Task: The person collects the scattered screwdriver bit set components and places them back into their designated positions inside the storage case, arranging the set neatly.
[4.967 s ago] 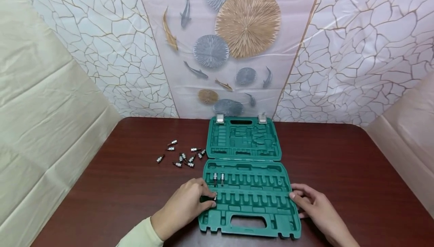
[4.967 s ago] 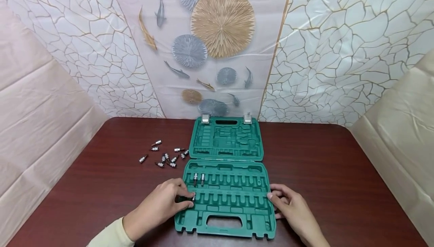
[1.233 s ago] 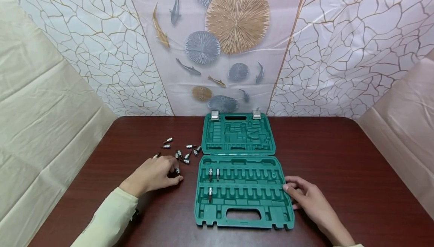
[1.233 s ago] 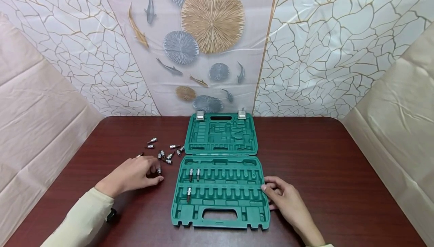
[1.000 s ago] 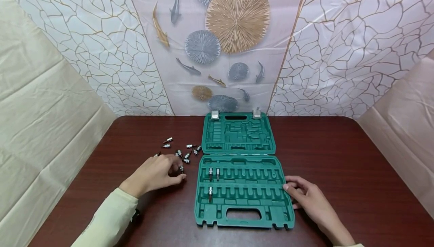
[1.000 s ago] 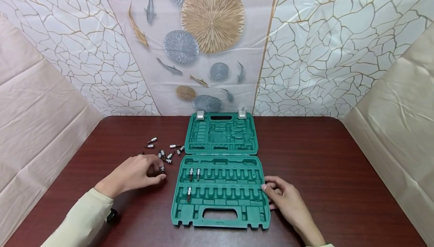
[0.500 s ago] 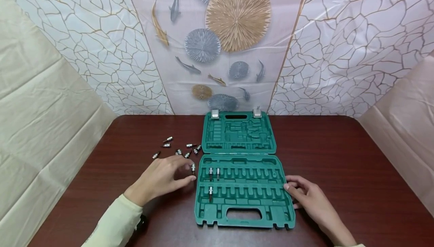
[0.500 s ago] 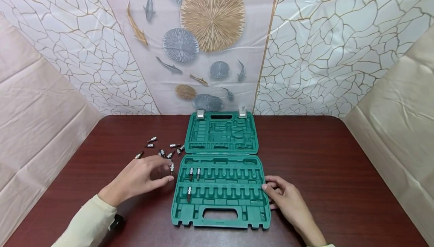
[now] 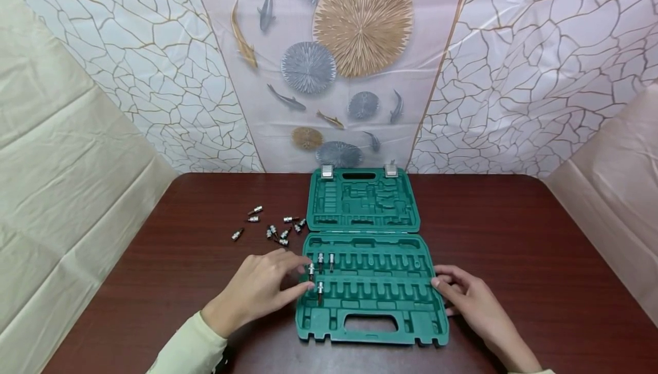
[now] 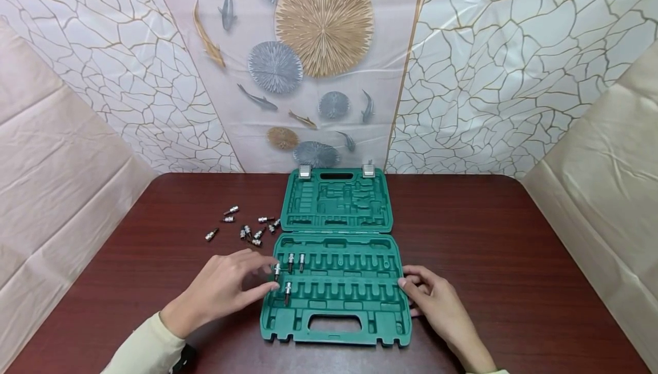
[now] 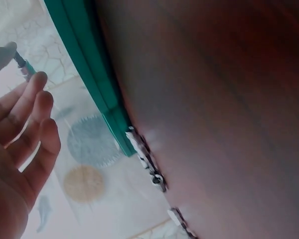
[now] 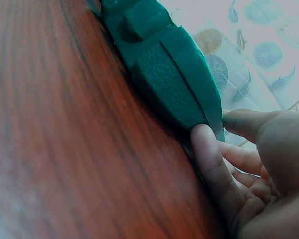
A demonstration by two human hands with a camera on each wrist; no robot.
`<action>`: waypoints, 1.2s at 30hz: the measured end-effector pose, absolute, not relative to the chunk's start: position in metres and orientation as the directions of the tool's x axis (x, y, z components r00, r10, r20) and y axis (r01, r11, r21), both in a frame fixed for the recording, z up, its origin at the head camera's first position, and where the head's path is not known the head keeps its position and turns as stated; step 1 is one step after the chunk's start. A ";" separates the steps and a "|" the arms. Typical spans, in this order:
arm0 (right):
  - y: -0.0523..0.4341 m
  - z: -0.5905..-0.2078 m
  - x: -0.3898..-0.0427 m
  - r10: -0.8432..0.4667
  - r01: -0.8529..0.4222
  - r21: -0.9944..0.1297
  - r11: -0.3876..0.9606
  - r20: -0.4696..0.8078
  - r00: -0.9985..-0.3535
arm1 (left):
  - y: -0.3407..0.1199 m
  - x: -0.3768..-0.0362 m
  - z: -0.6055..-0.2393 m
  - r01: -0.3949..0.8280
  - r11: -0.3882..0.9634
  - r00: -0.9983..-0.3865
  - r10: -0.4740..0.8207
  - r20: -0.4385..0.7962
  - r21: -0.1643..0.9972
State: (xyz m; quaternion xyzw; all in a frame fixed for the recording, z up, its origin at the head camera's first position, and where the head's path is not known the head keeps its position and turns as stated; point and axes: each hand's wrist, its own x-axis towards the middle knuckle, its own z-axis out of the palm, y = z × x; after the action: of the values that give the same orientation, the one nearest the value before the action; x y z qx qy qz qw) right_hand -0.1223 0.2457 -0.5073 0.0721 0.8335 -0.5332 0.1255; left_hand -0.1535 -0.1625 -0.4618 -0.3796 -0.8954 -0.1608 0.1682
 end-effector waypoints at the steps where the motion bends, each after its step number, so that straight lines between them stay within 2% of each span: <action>1: 0.245 -0.507 -0.122 -0.015 0.254 -0.871 0.421 -0.287 -0.958 | -0.161 -0.152 -0.462 0.728 0.667 -0.661 0.622 0.420 0.157; 9: 0.244 -0.504 -0.123 -0.009 0.276 -0.870 0.409 -0.307 -0.952 | -0.146 -0.139 -0.463 0.698 0.701 -0.693 0.608 0.387 0.147; 19: 0.243 -0.504 -0.123 -0.002 0.285 -0.859 0.425 -0.316 -0.949 | -0.126 -0.127 -0.465 0.639 0.730 -0.768 0.586 0.258 0.241; 25: 0.242 -0.505 -0.122 0.003 0.296 -0.861 0.414 -0.324 -0.946 | -0.121 -0.128 -0.468 0.666 0.731 -0.743 0.633 0.215 0.147; 36: 0.243 -0.505 -0.123 -0.003 0.270 -0.862 0.428 -0.300 -0.954 | -0.116 -0.133 -0.470 0.696 0.718 -0.704 0.673 0.226 0.031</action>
State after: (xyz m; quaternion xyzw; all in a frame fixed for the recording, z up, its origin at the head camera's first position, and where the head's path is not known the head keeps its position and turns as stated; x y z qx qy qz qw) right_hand -0.1232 0.2428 -0.5047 0.0801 0.8352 -0.5286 0.1290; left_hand -0.1331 -0.1159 -0.4697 -0.3714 -0.9213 -0.0569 0.0998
